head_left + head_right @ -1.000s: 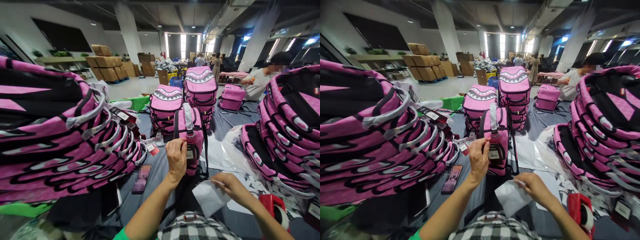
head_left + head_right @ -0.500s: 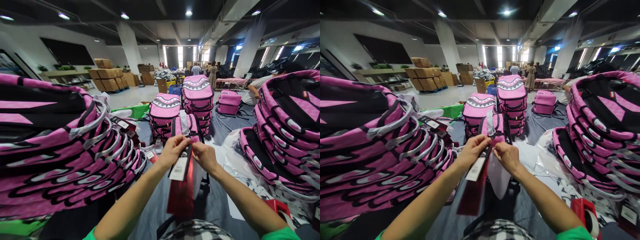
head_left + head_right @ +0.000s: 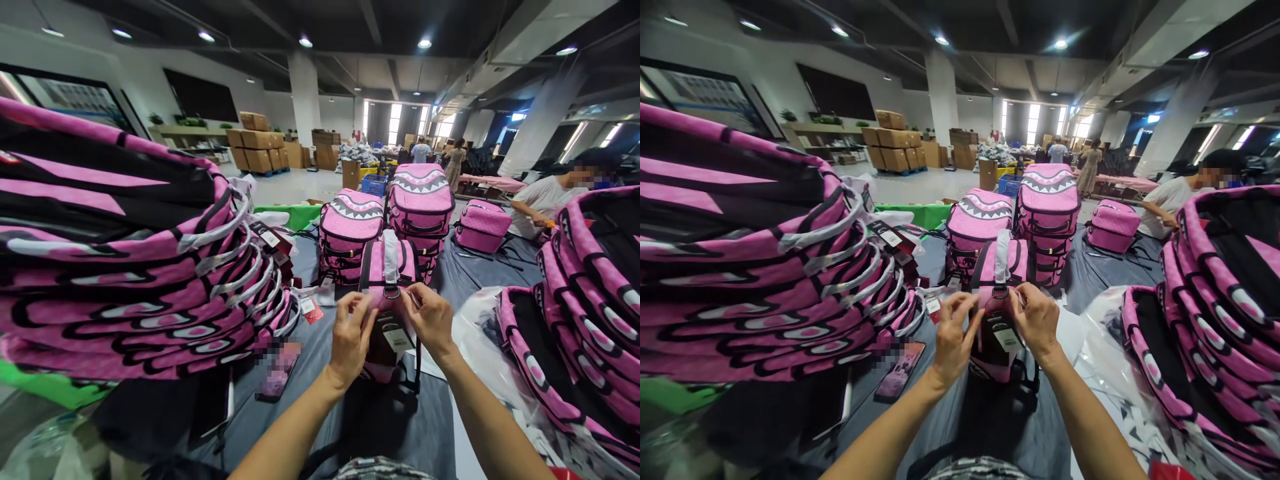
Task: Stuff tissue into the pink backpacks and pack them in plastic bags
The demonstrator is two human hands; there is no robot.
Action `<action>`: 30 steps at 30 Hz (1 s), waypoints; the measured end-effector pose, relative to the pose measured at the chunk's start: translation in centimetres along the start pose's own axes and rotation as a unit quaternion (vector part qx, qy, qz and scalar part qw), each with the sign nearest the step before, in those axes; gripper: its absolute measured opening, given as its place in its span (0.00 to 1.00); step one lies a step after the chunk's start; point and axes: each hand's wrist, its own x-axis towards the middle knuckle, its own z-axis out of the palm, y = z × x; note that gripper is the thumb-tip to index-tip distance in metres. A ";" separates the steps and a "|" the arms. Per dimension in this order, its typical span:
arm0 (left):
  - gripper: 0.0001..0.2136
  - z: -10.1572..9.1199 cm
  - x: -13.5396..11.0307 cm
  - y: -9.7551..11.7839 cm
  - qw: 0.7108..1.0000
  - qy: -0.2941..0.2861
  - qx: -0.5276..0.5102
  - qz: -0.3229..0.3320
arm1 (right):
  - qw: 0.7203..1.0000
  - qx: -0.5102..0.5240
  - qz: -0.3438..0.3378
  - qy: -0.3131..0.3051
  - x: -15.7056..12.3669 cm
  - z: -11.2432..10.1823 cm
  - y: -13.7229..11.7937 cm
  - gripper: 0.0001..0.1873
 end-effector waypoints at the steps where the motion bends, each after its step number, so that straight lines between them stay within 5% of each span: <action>1: 0.15 0.2 0.6 -0.4 0.999 0.018 -0.007 -0.030 | 1.000 -0.001 -0.005 0.013 0.0 0.1 0.0 0.20; 7: 0.12 0.7 3.1 -2.1 0.986 -0.026 -0.082 -0.142 | 0.998 -0.022 -0.026 0.045 0.0 0.5 0.3 0.25; 14: 0.12 -0.5 6.1 -1.0 0.992 -0.113 -0.021 -0.060 | 0.997 -0.036 -0.043 0.055 0.3 0.7 0.5 0.23; 30: 0.07 -0.3 6.6 -1.1 0.983 -0.098 -0.017 -0.153 | 0.999 0.006 -0.033 0.038 0.5 0.8 0.1 0.24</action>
